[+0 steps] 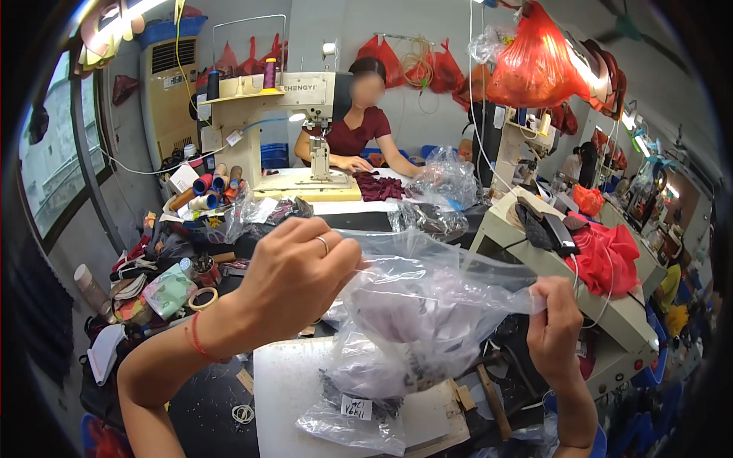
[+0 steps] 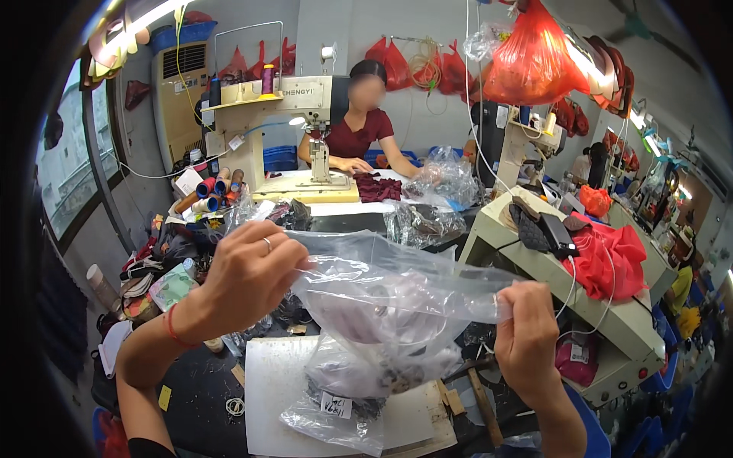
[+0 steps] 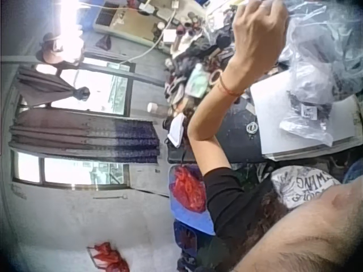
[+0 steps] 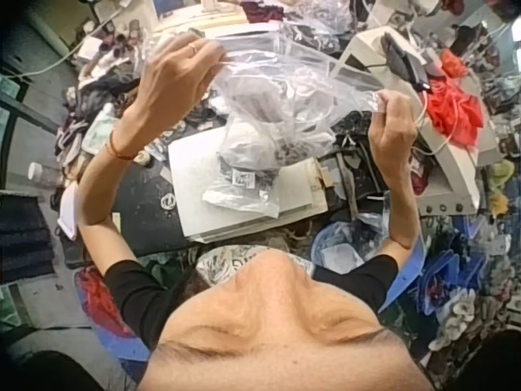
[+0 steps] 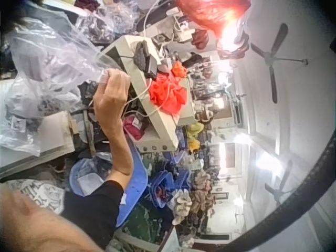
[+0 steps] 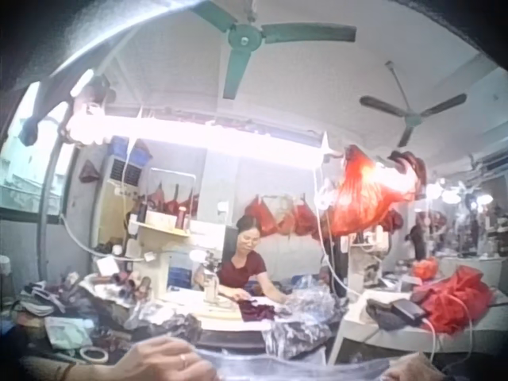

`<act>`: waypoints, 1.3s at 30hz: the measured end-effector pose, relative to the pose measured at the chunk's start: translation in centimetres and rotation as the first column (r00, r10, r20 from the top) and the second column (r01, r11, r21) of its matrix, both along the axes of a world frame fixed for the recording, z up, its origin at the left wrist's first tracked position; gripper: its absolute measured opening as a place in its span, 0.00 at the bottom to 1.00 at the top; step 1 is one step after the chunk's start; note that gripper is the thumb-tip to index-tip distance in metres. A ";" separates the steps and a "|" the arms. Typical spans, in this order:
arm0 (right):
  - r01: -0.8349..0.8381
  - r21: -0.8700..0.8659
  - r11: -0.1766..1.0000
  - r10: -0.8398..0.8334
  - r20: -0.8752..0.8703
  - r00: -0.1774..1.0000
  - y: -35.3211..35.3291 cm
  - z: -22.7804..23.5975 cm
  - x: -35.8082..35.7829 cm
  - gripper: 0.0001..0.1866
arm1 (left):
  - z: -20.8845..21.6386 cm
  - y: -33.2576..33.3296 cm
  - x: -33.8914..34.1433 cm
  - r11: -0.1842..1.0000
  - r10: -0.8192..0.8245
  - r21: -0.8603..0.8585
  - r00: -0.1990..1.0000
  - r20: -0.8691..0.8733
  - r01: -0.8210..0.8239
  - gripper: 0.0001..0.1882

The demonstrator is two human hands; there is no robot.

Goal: The person sorts through various plastic bags containing small fabric parts and trims on a cluttered workbench. They open bags, remove items, and place them into a blue bin or onto the table.

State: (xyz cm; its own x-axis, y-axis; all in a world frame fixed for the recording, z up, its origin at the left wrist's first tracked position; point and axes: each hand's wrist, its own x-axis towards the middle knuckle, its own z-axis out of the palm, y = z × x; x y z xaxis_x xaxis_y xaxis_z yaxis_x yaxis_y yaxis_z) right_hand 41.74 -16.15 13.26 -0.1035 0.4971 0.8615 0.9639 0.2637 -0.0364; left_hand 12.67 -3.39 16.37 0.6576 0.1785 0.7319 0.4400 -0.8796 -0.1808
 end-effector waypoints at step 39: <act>-0.321 -0.347 0.881 0.203 -0.335 0.920 0.1 -12.0 -2.4 0.22 | -4.8 -5.1 7.7 0.654 -0.480 -0.517 0.831 0.281 0.553 0.08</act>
State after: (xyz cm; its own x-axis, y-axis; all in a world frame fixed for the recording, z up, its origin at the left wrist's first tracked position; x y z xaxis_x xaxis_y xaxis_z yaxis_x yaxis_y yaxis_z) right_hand 39.30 -16.09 1.26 -0.0610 0.7845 0.6171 0.7942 0.4127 -0.4461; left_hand 20.40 -8.48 11.59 0.6920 0.2287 0.6847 -0.1326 -0.8921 0.4320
